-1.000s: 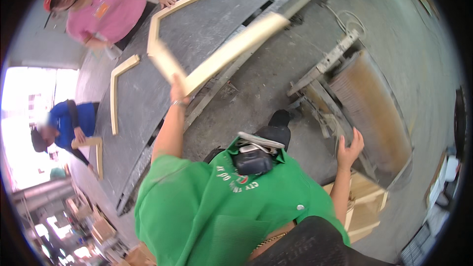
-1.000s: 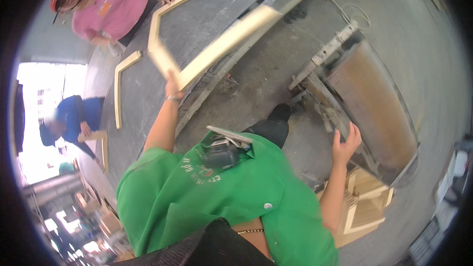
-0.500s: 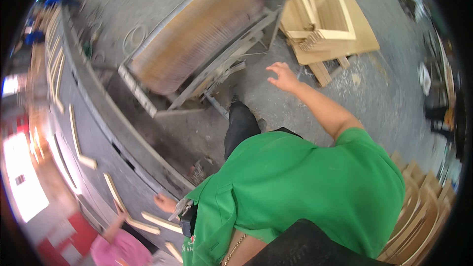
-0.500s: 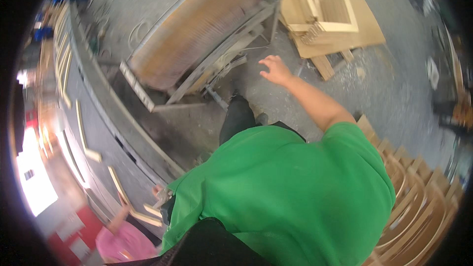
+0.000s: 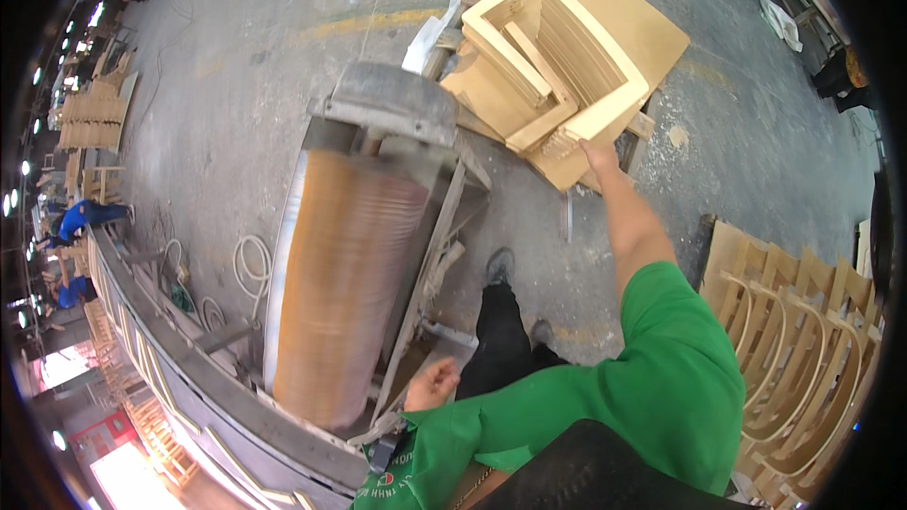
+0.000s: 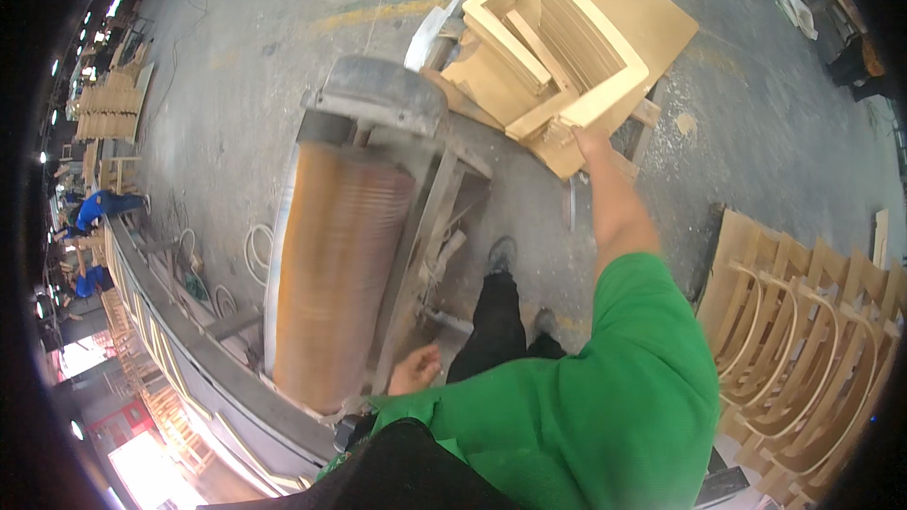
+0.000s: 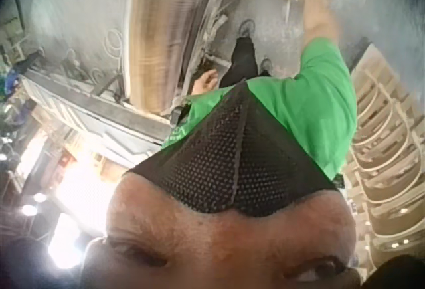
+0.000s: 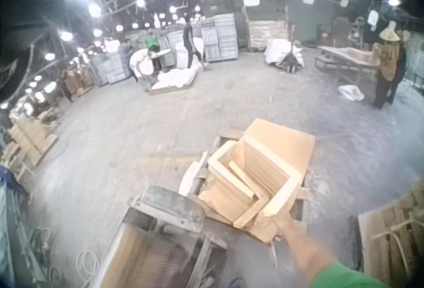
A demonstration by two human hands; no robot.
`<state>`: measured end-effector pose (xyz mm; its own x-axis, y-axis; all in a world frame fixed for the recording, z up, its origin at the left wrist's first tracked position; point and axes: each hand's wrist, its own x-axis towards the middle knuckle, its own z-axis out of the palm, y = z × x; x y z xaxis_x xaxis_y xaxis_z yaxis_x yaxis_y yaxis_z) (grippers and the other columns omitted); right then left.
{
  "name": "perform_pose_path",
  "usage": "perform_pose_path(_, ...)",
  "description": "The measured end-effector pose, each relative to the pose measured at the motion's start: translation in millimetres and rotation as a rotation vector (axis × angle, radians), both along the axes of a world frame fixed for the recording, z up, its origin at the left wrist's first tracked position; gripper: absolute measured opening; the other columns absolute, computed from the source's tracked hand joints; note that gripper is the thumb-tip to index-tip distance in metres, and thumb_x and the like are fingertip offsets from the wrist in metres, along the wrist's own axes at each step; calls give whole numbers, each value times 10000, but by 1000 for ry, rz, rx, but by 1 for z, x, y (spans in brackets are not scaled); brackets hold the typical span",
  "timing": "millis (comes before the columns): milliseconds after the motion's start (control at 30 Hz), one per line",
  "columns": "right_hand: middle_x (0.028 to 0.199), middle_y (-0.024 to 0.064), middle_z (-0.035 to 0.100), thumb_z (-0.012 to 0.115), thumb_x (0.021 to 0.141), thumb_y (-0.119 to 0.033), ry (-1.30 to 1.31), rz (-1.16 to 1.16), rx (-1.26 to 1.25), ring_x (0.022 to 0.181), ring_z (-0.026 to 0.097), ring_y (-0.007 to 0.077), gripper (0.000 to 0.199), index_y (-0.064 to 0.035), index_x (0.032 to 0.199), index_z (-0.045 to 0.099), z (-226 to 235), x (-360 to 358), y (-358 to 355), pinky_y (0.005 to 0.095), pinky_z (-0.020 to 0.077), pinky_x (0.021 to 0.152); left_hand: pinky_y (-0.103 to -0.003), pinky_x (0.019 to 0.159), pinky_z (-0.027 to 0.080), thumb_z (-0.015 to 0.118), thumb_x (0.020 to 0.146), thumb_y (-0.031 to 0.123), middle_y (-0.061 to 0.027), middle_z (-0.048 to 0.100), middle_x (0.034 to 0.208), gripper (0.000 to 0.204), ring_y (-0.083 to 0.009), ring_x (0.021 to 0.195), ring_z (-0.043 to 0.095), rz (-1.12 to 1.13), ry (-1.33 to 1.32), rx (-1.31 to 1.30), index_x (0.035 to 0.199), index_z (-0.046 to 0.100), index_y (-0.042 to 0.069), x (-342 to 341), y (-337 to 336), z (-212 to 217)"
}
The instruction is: The person repeatedly picks up L-shaped wooden frames and rubs them against a stationary sanding belt to smooth the edges. After each frame is sanded, it is placed on a nearby stack. The process is repeated for multiple frames throughout the clip.
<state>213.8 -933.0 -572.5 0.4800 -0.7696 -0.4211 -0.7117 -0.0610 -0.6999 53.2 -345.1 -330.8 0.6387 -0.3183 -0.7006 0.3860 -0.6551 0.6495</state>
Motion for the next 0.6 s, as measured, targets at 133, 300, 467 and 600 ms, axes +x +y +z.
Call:
perform_pose_path(133, 1441, 286, 515, 824, 743, -466, 132, -359, 54, 1342, 523, 339, 1021, 145, 1439, 395, -37, 50, -15, 375, 435, 1095, -308, 887, 552, 723, 942, 187, -120, 727, 1143, 444, -163, 1012, 697, -75, 124, 38, 1338, 598, 30, 26, -8, -29)
perform_pose_path(300, 1313, 241, 595, 895, 640, -230, 61, -535, 24, 1190, 614, 346, 850, 88, 1325, 504, -53, 79, -21, 386, 502, 1023, -303, 887, 550, 725, 933, 169, -124, 735, 1125, 413, -160, 988, 707, -56, 94, 85, 1307, 619, 29, 47, 0, -45)
perform_pose_path(467, 1002, 132, 678, 812, 663, -125, -327, -646, 269, 843, 671, 236, 510, 34, 1115, 637, -14, 11, -56, 462, 556, 727, -333, 884, 558, 728, 918, 170, -136, 732, 1123, 390, -203, 998, 714, -149, -26, 44, 1273, 642, 34, 76, -29, -21)
perform_pose_path(600, 1053, 123, 672, 730, 706, -61, -348, -422, 110, 948, 660, 247, 513, 1, 1205, 626, 56, -108, -39, 378, 538, 816, -391, 928, 537, 739, 887, 194, -138, 720, 1126, 380, -280, 1069, 680, -373, -512, -46, 1230, 661, 50, 105, -70, 33)
